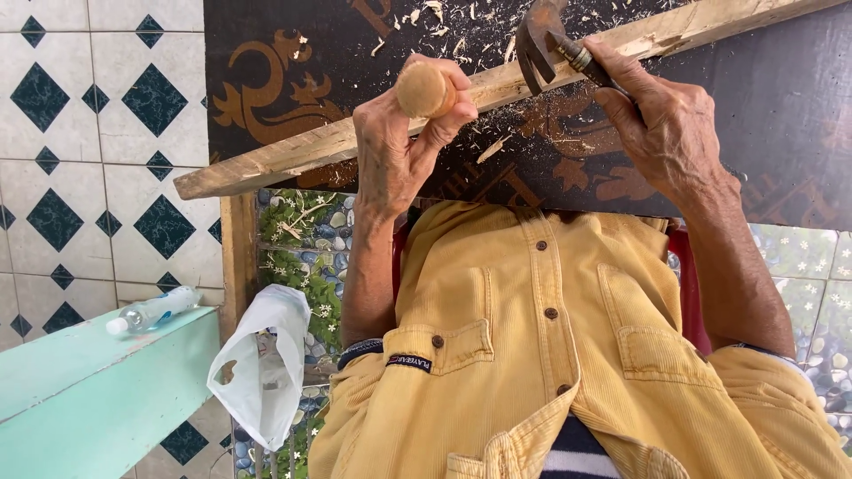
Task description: Using a hammer and chisel to carve a groove into a wooden plank on a workbench.
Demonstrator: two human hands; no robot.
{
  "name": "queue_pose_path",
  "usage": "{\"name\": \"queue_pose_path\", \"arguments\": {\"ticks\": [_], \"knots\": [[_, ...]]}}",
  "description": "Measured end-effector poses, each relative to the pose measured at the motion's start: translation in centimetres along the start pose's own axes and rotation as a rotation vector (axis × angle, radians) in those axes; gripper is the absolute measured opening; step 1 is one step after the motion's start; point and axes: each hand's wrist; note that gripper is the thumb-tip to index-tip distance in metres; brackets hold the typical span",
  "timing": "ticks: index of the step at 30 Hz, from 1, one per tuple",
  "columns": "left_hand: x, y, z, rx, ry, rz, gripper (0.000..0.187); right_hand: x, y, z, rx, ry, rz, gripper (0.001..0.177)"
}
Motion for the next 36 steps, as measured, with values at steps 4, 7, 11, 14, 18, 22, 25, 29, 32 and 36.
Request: {"name": "queue_pose_path", "arguments": {"ticks": [4,7,11,14,18,22,25,29,32,36], "knots": [[1.0,-0.2,0.6,-0.030,0.022,-0.005,0.018,-0.3,0.3,0.0,-0.036,0.214,-0.013,0.046],[3.0,-1.2,1.9,-0.053,0.076,-0.091,0.024,1.0,0.0,-2.4,-0.126,0.166,-0.144,0.038],[3.5,-0.5,2.1,-0.024,0.152,-0.115,0.043,3.3,0.4,-7.1,-0.333,0.313,-0.382,0.032],[4.6,-0.7,2.8,-0.027,0.222,-0.148,0.063,5.0,1.0,-9.3,-0.493,0.360,-0.433,0.044],[5.7,-1.4,3.7,-0.041,0.300,-0.127,0.055,5.7,1.8,-12.3,-0.214,-0.137,-0.555,0.024],[4.6,-0.9,3.7,-0.015,0.345,-0.137,0.053,10.0,0.7,-15.7,-0.160,0.003,-0.336,0.025],[8.3,-2.5,5.1,-0.094,0.387,-0.081,0.080,7.7,0.4,-14.4,-0.219,0.008,-0.337,0.030],[6.3,-1.3,4.0,-0.038,0.295,-0.117,0.057,6.3,2.3,-12.4,-0.115,-0.185,-0.542,0.039],[6.6,-1.6,3.9,-0.025,0.340,-0.145,0.063,4.8,2.6,-10.9,-0.082,-0.059,-0.474,0.046],[4.1,1.4,1.1,-0.021,0.089,-0.103,0.047,2.7,3.8,-6.8,0.011,0.131,-0.188,0.031]]}}
Point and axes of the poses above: each hand's wrist, its own y-axis towards the middle knuckle, its own z-axis out of the palm, x = y × z, and after that the axes turned 8 degrees about x, right-handed
